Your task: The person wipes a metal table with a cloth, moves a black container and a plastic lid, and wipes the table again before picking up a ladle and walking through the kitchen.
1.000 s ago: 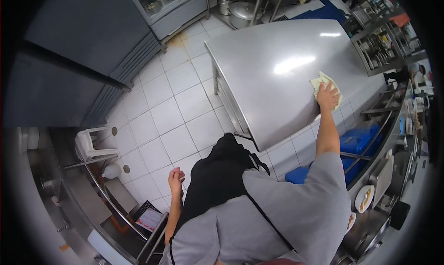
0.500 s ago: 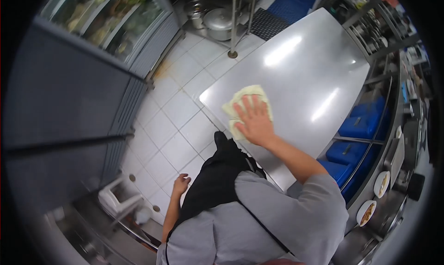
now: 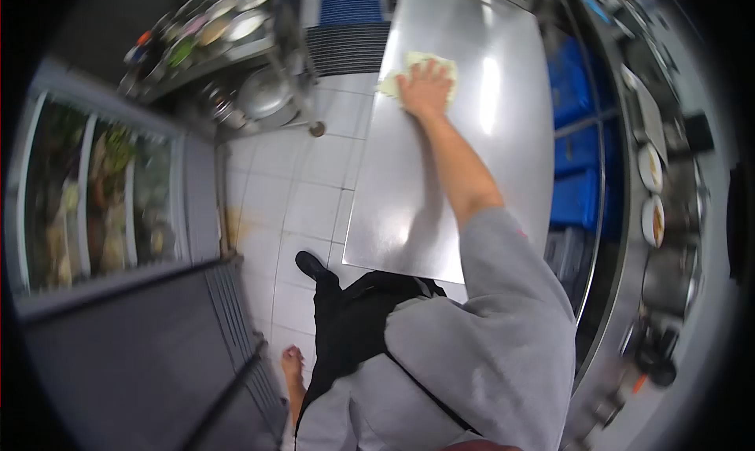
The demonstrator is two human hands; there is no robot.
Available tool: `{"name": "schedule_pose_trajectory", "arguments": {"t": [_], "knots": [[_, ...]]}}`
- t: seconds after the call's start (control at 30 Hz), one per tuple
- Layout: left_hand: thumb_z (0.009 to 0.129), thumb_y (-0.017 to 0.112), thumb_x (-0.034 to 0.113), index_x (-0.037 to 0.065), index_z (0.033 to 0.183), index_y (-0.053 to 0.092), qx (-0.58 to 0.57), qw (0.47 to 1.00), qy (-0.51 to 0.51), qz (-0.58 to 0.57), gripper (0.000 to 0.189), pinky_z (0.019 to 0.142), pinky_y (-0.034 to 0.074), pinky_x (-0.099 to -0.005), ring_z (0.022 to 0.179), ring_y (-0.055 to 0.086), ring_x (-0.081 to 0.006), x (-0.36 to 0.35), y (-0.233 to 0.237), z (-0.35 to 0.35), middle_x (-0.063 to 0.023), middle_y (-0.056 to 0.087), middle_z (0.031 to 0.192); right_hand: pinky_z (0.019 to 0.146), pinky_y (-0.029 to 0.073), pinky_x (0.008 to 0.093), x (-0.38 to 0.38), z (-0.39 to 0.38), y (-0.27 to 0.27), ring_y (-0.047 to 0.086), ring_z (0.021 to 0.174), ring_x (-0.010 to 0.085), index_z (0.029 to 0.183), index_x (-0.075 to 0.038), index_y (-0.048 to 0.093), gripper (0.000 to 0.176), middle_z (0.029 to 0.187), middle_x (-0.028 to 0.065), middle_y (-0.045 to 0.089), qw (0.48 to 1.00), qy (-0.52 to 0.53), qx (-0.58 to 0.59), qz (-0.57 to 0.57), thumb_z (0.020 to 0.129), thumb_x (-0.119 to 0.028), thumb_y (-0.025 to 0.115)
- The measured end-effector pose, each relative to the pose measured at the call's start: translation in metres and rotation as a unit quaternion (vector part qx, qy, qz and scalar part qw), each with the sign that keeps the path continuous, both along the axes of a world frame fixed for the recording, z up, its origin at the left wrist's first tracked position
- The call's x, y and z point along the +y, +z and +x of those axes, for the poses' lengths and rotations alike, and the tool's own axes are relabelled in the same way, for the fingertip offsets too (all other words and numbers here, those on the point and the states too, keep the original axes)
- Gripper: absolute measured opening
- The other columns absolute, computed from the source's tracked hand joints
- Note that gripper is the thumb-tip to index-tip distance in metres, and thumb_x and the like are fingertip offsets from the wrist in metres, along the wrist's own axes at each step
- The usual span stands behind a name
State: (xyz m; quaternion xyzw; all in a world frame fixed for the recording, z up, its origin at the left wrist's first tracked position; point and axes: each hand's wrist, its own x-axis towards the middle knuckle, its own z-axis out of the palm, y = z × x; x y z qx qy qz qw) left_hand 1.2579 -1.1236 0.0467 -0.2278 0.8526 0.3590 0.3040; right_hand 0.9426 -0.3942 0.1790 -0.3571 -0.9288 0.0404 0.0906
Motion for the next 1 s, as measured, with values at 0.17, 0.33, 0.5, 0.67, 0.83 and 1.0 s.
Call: {"name": "schedule_pose_trajectory", "arguments": {"t": [0.17,0.33,0.5,0.67,0.83,1.0], "knots": [[0.09,0.06,0.021,0.002,0.103,0.064,-0.051,0.976,-0.207,-0.034,0.023,0.05,0.045,-0.03,0.059,0.058,-0.0138,-0.057,-0.017,-0.088,-0.0065,0.061,0.071,0.117,0.01,0.0567,-0.073,0.064,0.006,0.012,0.147,0.0425,0.148,-0.011,0.038,0.066,0.16,0.0184,0.02,0.999,0.013,0.024,-0.035,0.099,-0.055,0.036],[0.087,0.061,0.02,0.001,0.102,0.066,-0.028,0.973,-0.228,-0.006,0.024,0.056,0.047,-0.0304,0.064,0.059,-0.0137,-0.088,-0.031,-0.237,-0.0076,0.063,0.072,0.119,0.009,0.0522,-0.133,0.16,0.014,0.01,0.149,0.0375,0.151,-0.014,0.034,0.069,0.162,0.0155,0.015,0.998,-0.029,-0.012,-0.055,0.098,-0.058,0.038],[0.086,0.061,0.015,-0.001,0.107,0.066,0.091,0.98,-0.158,0.075,0.027,0.062,0.048,-0.03,0.07,0.059,-0.0135,-0.091,-0.059,-0.429,-0.0081,0.064,0.075,0.118,0.011,0.0534,-0.127,0.261,0.009,0.012,0.149,0.0384,0.153,-0.016,0.033,0.077,0.161,0.0161,0.019,0.965,-0.257,-0.06,0.008,0.093,-0.064,0.042],[0.092,0.058,0.014,0.002,0.114,0.061,0.114,0.966,-0.189,0.136,0.026,0.051,0.042,-0.0245,0.065,0.055,-0.0093,0.002,-0.025,-0.506,-0.0022,0.058,0.077,0.114,0.013,0.06,-0.065,0.292,-0.005,0.015,0.145,0.0479,0.152,-0.015,0.032,0.083,0.158,0.0242,0.022,0.877,-0.478,-0.053,0.021,0.091,-0.071,0.035],[0.089,0.063,0.016,-0.002,0.116,0.062,0.085,0.928,-0.354,0.076,0.033,0.067,0.05,-0.0307,0.076,0.062,-0.0152,0.069,0.004,-0.518,-0.0089,0.067,0.084,0.113,0.008,0.0648,0.022,0.258,-0.001,0.011,0.144,0.0524,0.154,-0.016,0.028,0.086,0.158,0.0247,0.018,0.808,-0.588,-0.026,-0.018,0.09,-0.074,0.03],[0.085,0.066,0.02,-0.002,0.115,0.064,-0.027,0.9,-0.433,-0.054,0.037,0.074,0.051,-0.0374,0.083,0.066,-0.0278,0.087,0.018,-0.541,-0.0171,0.07,0.094,0.112,0.015,0.0634,0.143,0.202,0.007,0.016,0.144,0.0488,0.154,-0.018,0.028,0.08,0.159,0.0188,0.022,0.793,-0.608,-0.031,-0.033,0.092,-0.069,0.03]]}}
